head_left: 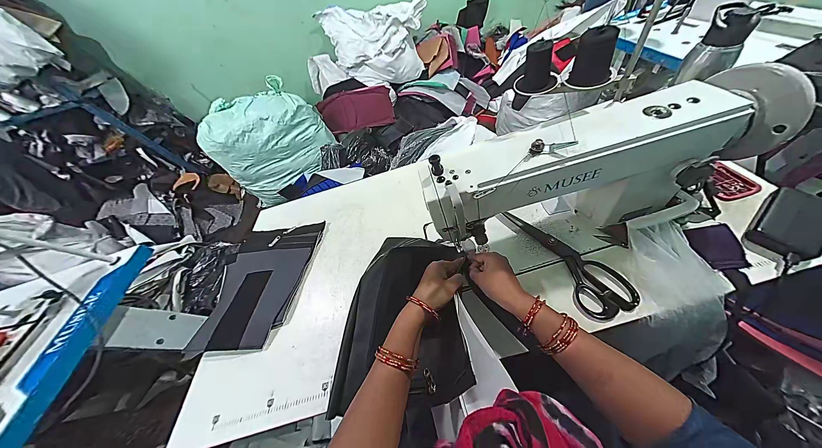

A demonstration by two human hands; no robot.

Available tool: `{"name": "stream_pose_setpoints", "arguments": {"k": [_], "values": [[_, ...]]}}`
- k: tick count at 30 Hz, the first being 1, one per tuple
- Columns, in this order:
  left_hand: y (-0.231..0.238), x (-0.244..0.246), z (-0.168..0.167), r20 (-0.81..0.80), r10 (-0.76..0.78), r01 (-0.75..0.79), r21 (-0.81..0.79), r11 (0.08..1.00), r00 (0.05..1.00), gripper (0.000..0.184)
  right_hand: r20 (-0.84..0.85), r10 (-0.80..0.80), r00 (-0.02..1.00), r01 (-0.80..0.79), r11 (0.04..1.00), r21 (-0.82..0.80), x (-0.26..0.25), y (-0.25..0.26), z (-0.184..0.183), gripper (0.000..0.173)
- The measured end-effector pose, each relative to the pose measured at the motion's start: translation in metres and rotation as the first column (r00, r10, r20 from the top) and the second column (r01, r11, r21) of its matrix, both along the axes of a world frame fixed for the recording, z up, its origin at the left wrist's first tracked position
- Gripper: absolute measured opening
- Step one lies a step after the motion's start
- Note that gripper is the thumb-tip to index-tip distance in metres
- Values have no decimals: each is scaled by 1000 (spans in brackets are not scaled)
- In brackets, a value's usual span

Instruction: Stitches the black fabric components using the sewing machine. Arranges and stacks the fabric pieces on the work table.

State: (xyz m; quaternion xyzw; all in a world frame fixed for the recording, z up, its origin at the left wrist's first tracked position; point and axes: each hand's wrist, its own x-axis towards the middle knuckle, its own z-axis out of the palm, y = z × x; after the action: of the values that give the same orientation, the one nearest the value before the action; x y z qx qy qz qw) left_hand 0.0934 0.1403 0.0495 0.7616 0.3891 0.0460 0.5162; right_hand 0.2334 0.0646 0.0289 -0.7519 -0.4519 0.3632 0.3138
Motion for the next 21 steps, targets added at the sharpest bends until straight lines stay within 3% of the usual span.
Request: {"name": "stream_pose_setpoints", "arguments": {"k": [5, 11, 21], "values": [[-20, 16, 4, -221, -17, 56, 175, 983, 975, 45, -46, -11, 999, 12, 999, 29, -1, -1, -3, 33], [-31, 28, 7, -361, -19, 109, 231, 967, 933, 42, -111, -44, 993, 53, 995, 80, 3, -3, -6, 31], [-35, 24, 5, -312, 39, 49, 268, 962, 949, 41, -91, -9, 996, 18, 995, 94, 4, -10, -6, 31]]}}
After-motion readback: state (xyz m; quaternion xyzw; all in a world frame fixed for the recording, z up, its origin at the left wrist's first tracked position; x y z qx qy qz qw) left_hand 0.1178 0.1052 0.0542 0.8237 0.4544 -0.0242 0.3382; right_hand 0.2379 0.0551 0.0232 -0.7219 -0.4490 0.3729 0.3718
